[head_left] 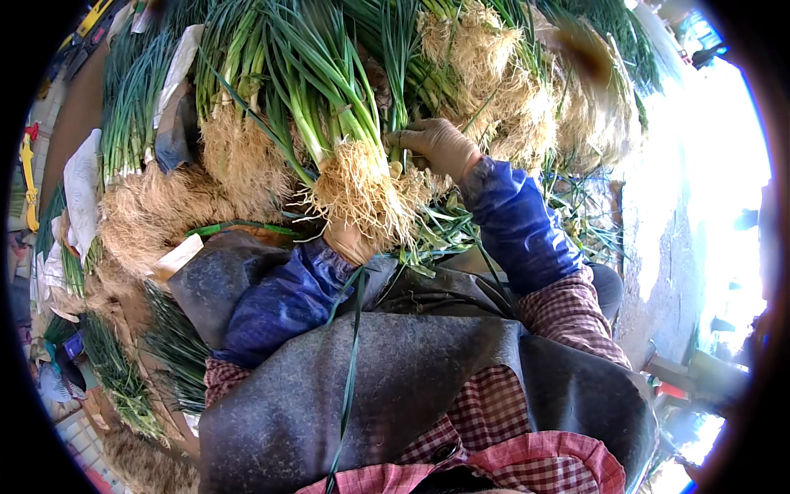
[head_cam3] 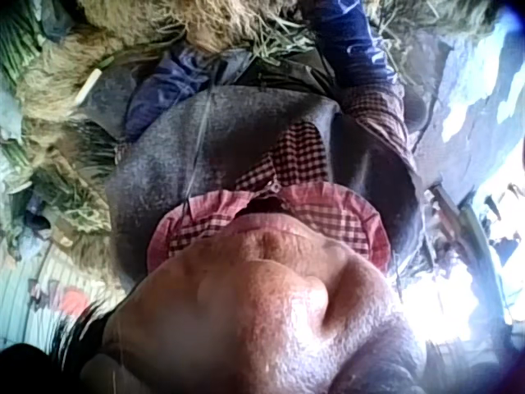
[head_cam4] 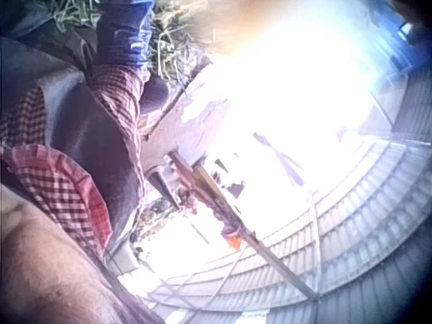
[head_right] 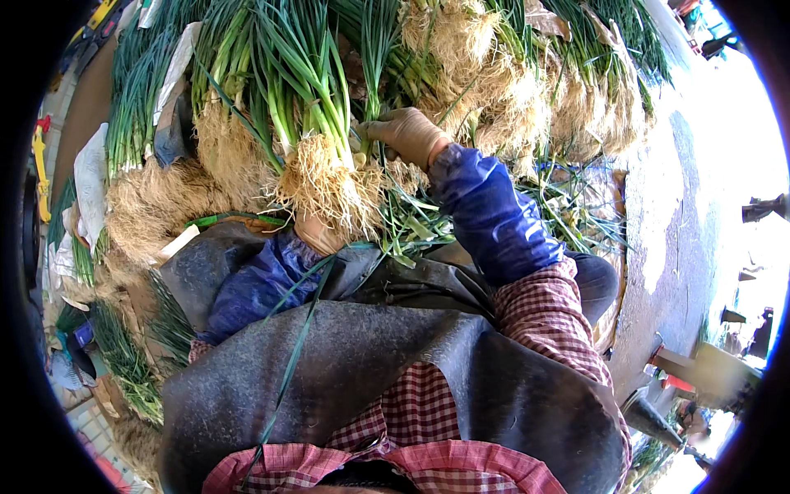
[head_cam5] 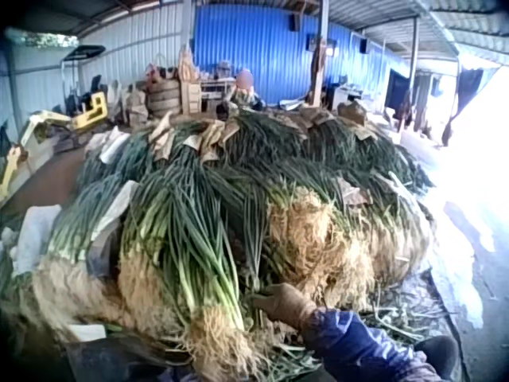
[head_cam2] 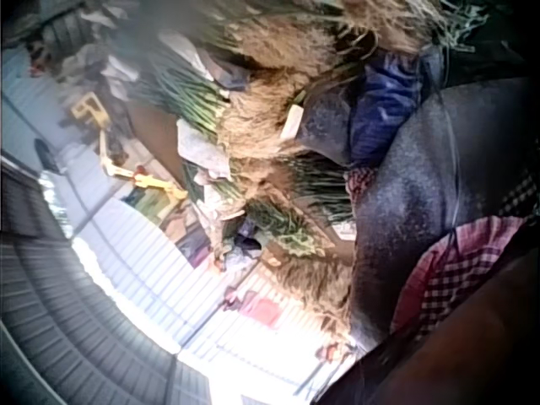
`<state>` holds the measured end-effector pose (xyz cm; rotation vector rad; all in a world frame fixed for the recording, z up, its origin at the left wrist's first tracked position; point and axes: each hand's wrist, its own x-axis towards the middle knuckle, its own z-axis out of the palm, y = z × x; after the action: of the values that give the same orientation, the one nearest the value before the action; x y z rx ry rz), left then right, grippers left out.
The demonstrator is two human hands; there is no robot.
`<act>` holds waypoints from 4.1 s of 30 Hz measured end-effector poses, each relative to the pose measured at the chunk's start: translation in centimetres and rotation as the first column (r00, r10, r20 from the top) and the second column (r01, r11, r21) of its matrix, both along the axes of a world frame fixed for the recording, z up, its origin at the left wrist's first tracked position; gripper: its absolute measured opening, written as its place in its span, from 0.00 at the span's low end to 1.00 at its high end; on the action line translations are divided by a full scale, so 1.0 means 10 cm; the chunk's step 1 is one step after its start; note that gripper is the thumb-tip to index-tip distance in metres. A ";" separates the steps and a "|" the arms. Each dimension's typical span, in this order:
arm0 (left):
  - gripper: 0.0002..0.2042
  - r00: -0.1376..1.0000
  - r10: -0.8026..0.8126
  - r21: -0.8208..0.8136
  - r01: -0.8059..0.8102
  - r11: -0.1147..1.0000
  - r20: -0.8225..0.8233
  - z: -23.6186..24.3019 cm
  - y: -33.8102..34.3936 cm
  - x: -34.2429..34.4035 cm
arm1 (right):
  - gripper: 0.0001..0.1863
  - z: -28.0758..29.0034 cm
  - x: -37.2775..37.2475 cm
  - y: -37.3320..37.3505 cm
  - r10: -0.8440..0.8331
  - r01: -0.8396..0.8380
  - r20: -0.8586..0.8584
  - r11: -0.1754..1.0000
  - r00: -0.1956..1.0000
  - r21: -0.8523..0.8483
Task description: The person gathers green onions by hand, aligns their roots, and ties them into bundles using green plastic ties. The person repeats this process for multiple bunches, placing each finished bundle aside.
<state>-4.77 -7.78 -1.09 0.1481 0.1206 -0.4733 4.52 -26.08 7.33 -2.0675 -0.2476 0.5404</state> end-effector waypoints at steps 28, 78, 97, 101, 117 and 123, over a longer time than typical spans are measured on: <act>0.23 0.967 -0.209 -0.202 0.236 0.951 0.146 0.22 -0.04 0.05 | 0.24 -0.08 -0.93 0.07 -0.172 0.202 -0.115 0.672 0.978 0.712; 0.20 0.973 -0.228 -0.224 0.214 0.951 -0.039 -0.03 0.17 -0.22 | 0.20 -0.46 -0.88 -0.40 0.094 -0.122 -0.230 0.986 0.969 -0.112; 0.22 0.960 -0.249 -0.032 0.247 0.969 -0.127 -0.04 0.06 -0.26 | 0.11 -0.14 -0.70 -0.05 0.307 -0.140 0.498 0.929 0.811 -0.344; 0.24 0.967 -0.247 -0.158 0.235 0.959 -0.061 0.03 0.04 -0.22 | 0.11 -0.24 -0.77 -0.11 0.252 -0.169 0.447 0.961 0.858 -0.217; 0.31 0.965 -0.232 -0.259 0.256 0.931 0.119 0.13 0.15 -0.05 | 0.35 0.28 1.62 -0.43 -0.193 0.454 0.441 0.637 0.877 -0.624; 0.26 0.947 -0.305 -0.443 0.315 0.839 0.096 0.11 0.21 0.00 | 0.23 0.15 1.81 -0.68 0.241 0.327 0.422 0.349 0.874 -0.878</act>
<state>-4.72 -5.68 -0.04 -0.2949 -0.0405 -0.8132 22.58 -32.88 8.81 -3.3964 -0.1661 0.0234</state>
